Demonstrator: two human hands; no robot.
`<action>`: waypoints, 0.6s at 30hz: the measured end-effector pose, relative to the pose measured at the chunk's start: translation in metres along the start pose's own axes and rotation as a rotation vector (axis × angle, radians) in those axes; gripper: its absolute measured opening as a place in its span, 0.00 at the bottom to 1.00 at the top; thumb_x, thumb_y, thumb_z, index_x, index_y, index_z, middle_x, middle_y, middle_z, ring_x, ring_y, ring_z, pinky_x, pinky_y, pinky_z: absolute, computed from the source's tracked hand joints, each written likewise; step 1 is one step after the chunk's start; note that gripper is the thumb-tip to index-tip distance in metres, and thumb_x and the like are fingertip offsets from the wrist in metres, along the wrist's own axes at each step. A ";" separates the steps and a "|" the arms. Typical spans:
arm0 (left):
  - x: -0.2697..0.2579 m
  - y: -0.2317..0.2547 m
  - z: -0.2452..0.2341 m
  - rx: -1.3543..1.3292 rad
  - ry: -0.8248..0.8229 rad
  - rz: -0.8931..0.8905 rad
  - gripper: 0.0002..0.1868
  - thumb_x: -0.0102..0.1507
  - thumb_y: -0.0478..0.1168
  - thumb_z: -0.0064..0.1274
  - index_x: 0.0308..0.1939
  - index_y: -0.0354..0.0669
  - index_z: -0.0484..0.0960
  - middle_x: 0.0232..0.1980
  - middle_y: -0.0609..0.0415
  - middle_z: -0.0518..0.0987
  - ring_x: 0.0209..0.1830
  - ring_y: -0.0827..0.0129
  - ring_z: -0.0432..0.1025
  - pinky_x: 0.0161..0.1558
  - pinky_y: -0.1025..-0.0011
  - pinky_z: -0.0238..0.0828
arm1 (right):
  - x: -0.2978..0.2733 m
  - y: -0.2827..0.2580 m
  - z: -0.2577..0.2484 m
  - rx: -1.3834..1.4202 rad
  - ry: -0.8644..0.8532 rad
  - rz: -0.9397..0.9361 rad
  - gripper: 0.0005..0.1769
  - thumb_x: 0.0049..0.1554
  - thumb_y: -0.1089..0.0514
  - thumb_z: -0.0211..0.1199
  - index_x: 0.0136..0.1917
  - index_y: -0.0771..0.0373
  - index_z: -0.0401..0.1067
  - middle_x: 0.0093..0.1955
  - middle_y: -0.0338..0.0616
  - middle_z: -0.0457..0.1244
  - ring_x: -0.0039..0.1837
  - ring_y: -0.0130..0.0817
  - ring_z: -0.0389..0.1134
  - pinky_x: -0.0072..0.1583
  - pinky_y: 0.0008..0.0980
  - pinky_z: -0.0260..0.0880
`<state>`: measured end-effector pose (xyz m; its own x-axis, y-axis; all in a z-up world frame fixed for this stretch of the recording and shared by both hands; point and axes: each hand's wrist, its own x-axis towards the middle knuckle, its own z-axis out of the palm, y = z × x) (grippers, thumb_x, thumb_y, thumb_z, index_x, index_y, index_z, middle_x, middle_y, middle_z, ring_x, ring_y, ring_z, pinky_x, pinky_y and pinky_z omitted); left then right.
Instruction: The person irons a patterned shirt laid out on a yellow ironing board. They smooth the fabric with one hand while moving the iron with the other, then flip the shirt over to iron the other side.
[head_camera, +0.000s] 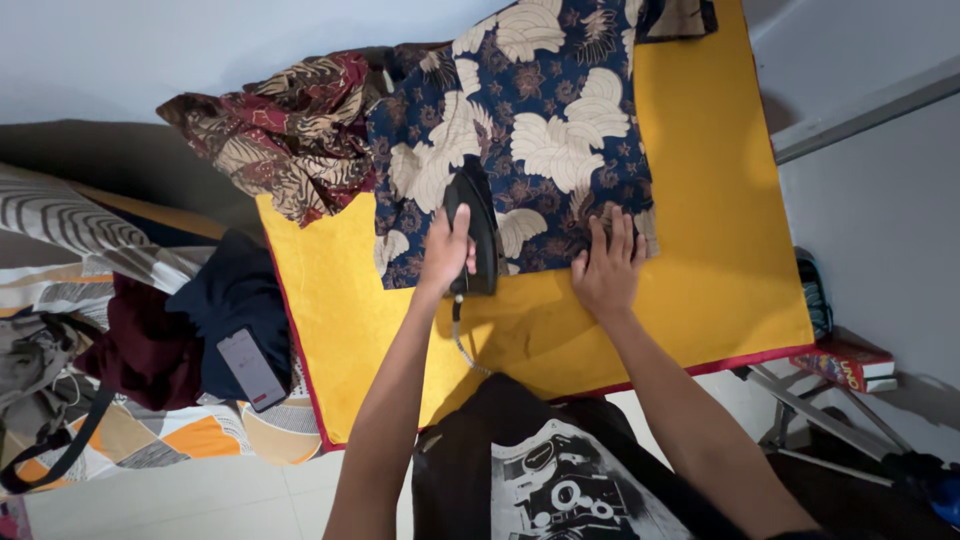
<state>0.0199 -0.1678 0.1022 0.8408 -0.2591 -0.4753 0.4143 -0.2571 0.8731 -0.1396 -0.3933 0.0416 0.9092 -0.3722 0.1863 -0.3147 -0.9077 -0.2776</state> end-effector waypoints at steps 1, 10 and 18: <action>-0.005 -0.002 0.001 0.002 -0.003 0.014 0.21 0.73 0.52 0.42 0.55 0.36 0.69 0.19 0.56 0.69 0.11 0.71 0.66 0.15 0.69 0.67 | 0.002 0.000 0.001 0.002 0.005 -0.002 0.33 0.57 0.53 0.58 0.75 0.58 0.65 0.84 0.54 0.48 0.84 0.52 0.47 0.79 0.59 0.42; 0.007 0.017 -0.002 0.113 -0.004 -0.014 0.21 0.72 0.52 0.42 0.53 0.36 0.72 0.19 0.55 0.71 0.11 0.71 0.67 0.14 0.68 0.67 | 0.001 0.000 -0.003 -0.006 -0.010 -0.005 0.33 0.58 0.53 0.58 0.76 0.59 0.65 0.84 0.54 0.48 0.84 0.52 0.47 0.79 0.59 0.42; 0.016 0.017 0.002 0.093 0.021 -0.001 0.21 0.72 0.53 0.43 0.51 0.35 0.72 0.19 0.54 0.71 0.11 0.71 0.68 0.15 0.68 0.68 | 0.000 -0.001 -0.003 -0.003 -0.019 -0.006 0.33 0.59 0.54 0.58 0.77 0.60 0.64 0.84 0.55 0.47 0.84 0.53 0.46 0.79 0.60 0.42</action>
<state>0.0401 -0.1782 0.1091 0.8481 -0.2397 -0.4725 0.3813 -0.3430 0.8585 -0.1399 -0.3929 0.0447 0.9163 -0.3627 0.1699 -0.3097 -0.9106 -0.2737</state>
